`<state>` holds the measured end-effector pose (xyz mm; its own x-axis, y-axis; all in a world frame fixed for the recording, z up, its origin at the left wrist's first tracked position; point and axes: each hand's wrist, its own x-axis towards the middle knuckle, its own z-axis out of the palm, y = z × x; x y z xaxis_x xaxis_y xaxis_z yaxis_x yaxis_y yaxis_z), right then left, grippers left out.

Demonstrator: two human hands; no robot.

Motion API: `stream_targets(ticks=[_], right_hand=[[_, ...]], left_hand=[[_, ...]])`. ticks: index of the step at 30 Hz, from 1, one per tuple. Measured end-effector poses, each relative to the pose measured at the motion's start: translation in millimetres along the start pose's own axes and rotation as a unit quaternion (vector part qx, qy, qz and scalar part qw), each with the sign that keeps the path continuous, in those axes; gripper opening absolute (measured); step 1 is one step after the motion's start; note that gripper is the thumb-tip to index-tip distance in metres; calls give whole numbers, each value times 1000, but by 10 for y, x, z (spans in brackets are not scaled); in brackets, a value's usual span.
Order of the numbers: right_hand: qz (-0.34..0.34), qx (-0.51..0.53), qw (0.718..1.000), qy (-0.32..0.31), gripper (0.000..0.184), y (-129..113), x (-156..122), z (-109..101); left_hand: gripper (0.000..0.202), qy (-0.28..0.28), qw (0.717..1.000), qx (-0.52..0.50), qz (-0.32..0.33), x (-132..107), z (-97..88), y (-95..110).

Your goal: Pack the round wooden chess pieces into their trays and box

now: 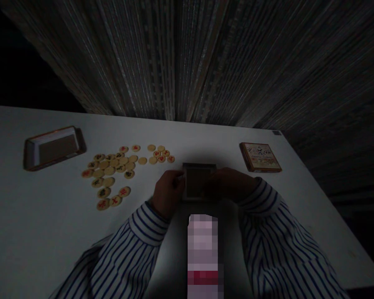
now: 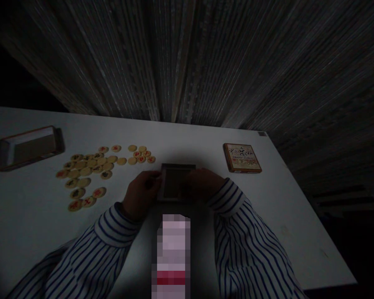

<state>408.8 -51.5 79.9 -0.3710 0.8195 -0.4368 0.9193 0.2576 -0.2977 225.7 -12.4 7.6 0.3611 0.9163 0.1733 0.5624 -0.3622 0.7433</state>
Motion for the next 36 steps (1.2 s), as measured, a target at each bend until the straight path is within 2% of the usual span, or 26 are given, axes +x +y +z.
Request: stream_targets(ticks=[13,19,25,36], right_hand=[[30,-36,999,4,21,44,0,62],[22,-51,998,12,23,70,7,89],[29,-58,998,-3,21,49,2,59],[-22,-35,999,17,19,-29,6,17]], left_hand=[[24,4,1000,0,5,11,7,-9],[23,6,1000,8,9,5,-4,7],[23,4,1000,4,7,2,-1,-6],[24,-4,1000,12,-5,9,-25,45]])
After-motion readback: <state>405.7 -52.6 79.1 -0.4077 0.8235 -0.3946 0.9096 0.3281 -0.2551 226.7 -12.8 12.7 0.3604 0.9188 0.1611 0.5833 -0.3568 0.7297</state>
